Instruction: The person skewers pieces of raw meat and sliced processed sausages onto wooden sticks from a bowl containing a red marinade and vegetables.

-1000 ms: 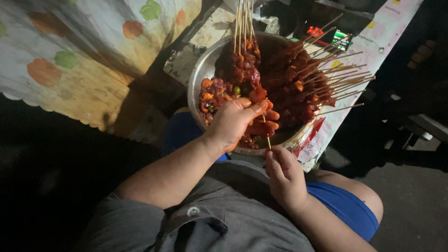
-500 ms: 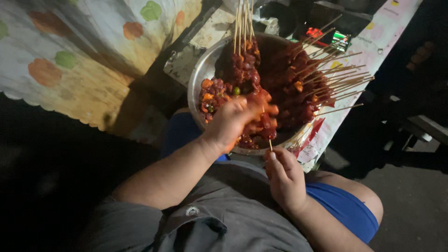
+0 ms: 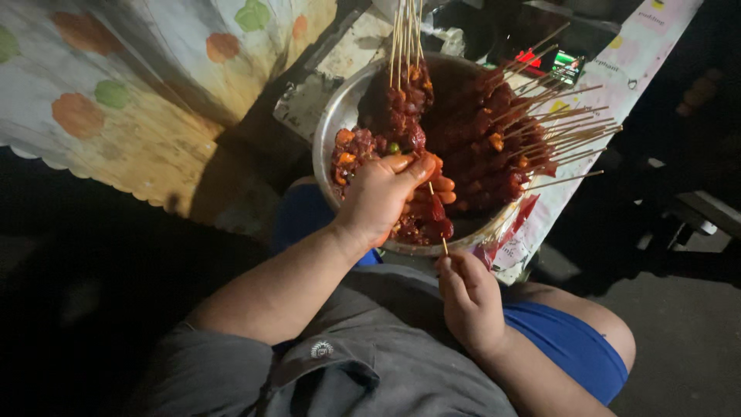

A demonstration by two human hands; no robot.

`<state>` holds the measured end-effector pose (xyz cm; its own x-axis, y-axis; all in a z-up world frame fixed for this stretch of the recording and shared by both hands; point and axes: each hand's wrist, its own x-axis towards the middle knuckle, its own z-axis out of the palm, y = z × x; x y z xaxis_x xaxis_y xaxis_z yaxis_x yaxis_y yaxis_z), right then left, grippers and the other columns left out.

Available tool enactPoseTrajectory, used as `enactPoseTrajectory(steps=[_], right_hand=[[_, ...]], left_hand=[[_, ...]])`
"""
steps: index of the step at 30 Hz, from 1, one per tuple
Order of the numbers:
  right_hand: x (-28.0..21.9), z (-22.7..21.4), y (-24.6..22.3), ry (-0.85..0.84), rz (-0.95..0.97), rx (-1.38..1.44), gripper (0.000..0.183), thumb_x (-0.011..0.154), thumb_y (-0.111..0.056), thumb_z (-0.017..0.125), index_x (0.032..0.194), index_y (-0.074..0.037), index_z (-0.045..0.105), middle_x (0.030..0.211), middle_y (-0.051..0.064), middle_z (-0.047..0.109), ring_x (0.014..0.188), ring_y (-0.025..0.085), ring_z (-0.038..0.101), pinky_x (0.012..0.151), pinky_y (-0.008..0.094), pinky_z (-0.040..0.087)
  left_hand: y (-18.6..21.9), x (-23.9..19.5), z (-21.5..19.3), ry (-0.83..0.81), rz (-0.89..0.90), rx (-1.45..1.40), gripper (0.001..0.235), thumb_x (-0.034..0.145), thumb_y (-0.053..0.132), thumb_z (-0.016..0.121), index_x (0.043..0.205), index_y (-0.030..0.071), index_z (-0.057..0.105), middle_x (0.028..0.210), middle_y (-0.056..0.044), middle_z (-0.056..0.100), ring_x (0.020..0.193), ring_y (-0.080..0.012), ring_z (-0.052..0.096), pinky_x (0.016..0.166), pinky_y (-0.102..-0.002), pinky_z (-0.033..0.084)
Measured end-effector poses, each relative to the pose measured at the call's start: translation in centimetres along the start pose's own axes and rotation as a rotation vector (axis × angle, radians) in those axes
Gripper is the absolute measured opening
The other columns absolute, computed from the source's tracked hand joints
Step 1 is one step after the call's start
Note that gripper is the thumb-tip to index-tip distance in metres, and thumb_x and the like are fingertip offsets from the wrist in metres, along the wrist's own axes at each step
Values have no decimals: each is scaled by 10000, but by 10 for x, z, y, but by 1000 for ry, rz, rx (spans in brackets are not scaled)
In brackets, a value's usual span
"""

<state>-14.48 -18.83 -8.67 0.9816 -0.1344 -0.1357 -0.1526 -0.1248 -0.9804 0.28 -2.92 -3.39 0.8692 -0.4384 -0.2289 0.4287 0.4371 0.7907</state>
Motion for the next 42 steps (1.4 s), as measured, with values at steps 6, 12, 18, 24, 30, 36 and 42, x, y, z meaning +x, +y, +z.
enactPoseTrajectory(steps=[6, 12, 18, 24, 30, 36, 42], right_hand=[[-7, 4, 5, -7, 3, 52, 165, 1038, -139, 561, 942, -30, 640, 701, -25, 525, 611, 72, 451, 525, 252, 373], [4, 1, -2, 5, -49, -60, 186, 1032, -152, 562, 925, -29, 651, 685, -10, 536, 605, 78, 468, 531, 258, 405], [0, -3, 2, -38, -21, -11, 146, 1009, -137, 565, 988, -30, 663, 693, -17, 526, 612, 74, 458, 534, 249, 393], [-2, -8, 12, -79, 3, 37, 140, 1016, -111, 556, 1018, -23, 665, 708, -16, 529, 625, 71, 457, 542, 240, 383], [-3, -5, 14, -38, -48, 32, 135, 1015, -115, 562, 997, -21, 658, 731, -31, 542, 647, 62, 461, 559, 233, 389], [-3, -9, 13, -14, -71, 18, 156, 1017, -131, 571, 973, -25, 677, 726, -19, 560, 653, 69, 485, 569, 243, 414], [4, -21, 18, -70, -98, -25, 150, 1019, -137, 561, 1006, -31, 666, 744, -26, 557, 670, 73, 484, 581, 248, 417]], left_hand=[[-11, -3, -6, -97, 39, 51, 318, 1084, 220, 590, 1129, -87, 659, 981, -201, 750, 857, -251, 749, 758, -361, 632], [-4, -6, 3, -129, 75, 38, 300, 1058, 209, 612, 1160, -71, 652, 982, -181, 740, 852, -237, 748, 755, -385, 648], [23, -1, 0, 35, 161, 1, 376, 1010, 309, 607, 1212, -8, 630, 1019, -174, 746, 834, -266, 760, 676, -378, 641], [23, 4, 0, 37, 140, -26, 366, 1043, 311, 562, 1189, -19, 625, 1005, -166, 731, 818, -271, 753, 661, -375, 640], [4, 1, -2, -44, 130, 3, 384, 1083, 267, 586, 1208, -93, 630, 1070, -199, 730, 922, -266, 747, 777, -360, 631], [11, 5, -17, 53, 110, 116, 409, 1010, 346, 609, 1222, 0, 664, 1065, -166, 708, 900, -206, 729, 781, -344, 656], [26, 10, -65, 195, 406, 1677, 204, 950, 247, 652, 967, 57, 726, 951, -140, 726, 933, -309, 694, 818, -417, 564]])
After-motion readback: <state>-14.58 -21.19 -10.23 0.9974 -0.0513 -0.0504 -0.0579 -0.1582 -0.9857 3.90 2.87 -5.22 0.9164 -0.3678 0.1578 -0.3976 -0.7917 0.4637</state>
